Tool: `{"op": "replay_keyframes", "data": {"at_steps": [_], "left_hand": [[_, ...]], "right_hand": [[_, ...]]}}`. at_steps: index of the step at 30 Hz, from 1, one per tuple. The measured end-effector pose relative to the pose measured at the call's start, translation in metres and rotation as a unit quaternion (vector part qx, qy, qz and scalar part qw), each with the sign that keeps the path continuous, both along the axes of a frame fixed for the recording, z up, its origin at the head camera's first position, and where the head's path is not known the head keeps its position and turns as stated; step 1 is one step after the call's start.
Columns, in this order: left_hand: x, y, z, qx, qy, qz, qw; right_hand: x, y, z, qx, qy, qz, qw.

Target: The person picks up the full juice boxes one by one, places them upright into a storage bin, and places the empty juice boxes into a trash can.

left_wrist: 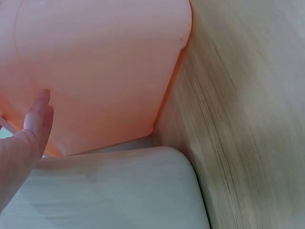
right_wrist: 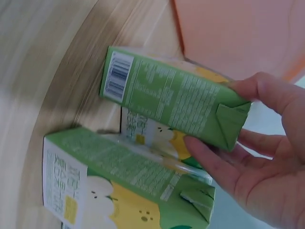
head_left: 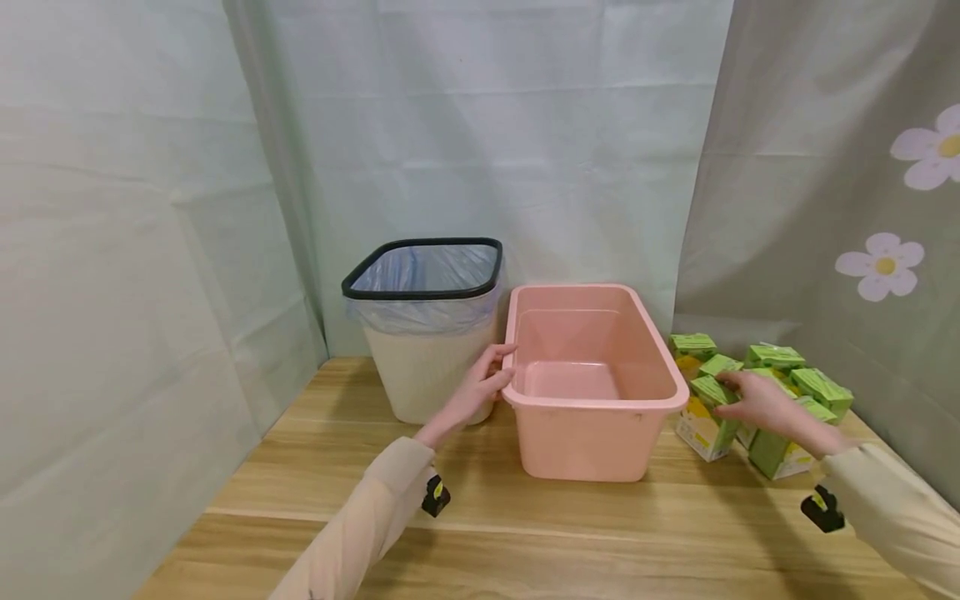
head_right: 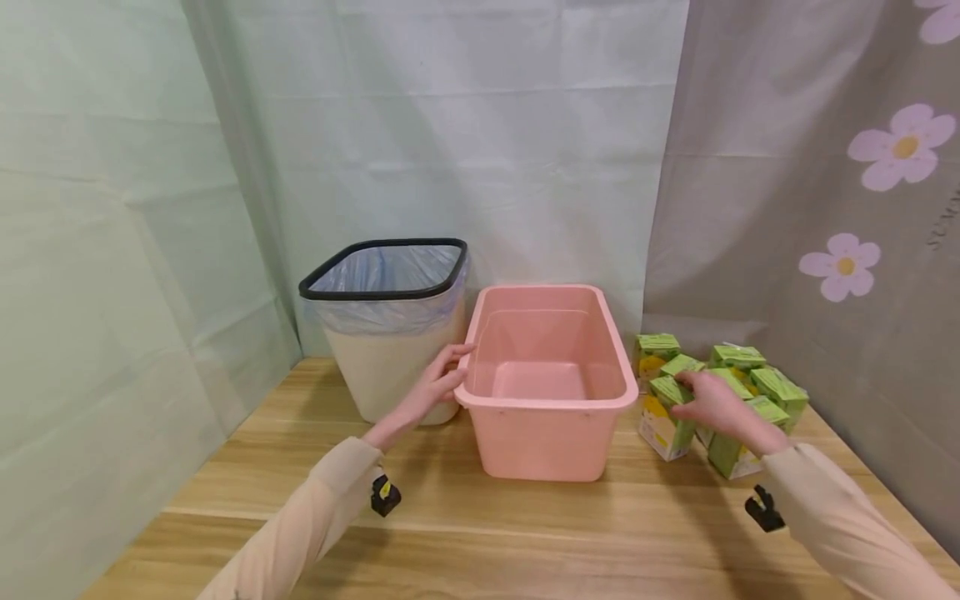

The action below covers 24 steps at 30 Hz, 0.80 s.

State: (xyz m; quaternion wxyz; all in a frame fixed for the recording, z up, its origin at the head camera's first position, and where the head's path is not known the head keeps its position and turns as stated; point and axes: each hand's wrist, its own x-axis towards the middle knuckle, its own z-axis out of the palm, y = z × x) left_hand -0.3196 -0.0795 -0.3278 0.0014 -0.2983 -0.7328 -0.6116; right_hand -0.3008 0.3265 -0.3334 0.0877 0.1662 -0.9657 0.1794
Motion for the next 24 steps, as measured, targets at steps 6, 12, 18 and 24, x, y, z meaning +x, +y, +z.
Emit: {"op": "replay_keyframes", "data": {"at_steps": [6, 12, 18, 24], "left_hand": [[-0.014, 0.001, -0.013, 0.033, -0.02, 0.013, 0.9992], [-0.012, 0.002, -0.013, 0.052, -0.03, 0.023, 0.9979], [-0.013, 0.004, -0.013, 0.072, -0.049, 0.029, 0.9958], [-0.013, 0.004, -0.012, 0.063, -0.044, 0.036, 0.9964]], "right_hand": [[0.002, 0.0, 0.001, -0.036, -0.015, -0.009, 0.999], [0.004, 0.001, 0.002, -0.059, -0.032, -0.027, 0.997], [0.005, 0.001, 0.001, -0.075, -0.024, -0.039, 0.996], [0.007, 0.0, 0.0, -0.099, -0.02, -0.024, 0.995]]}}
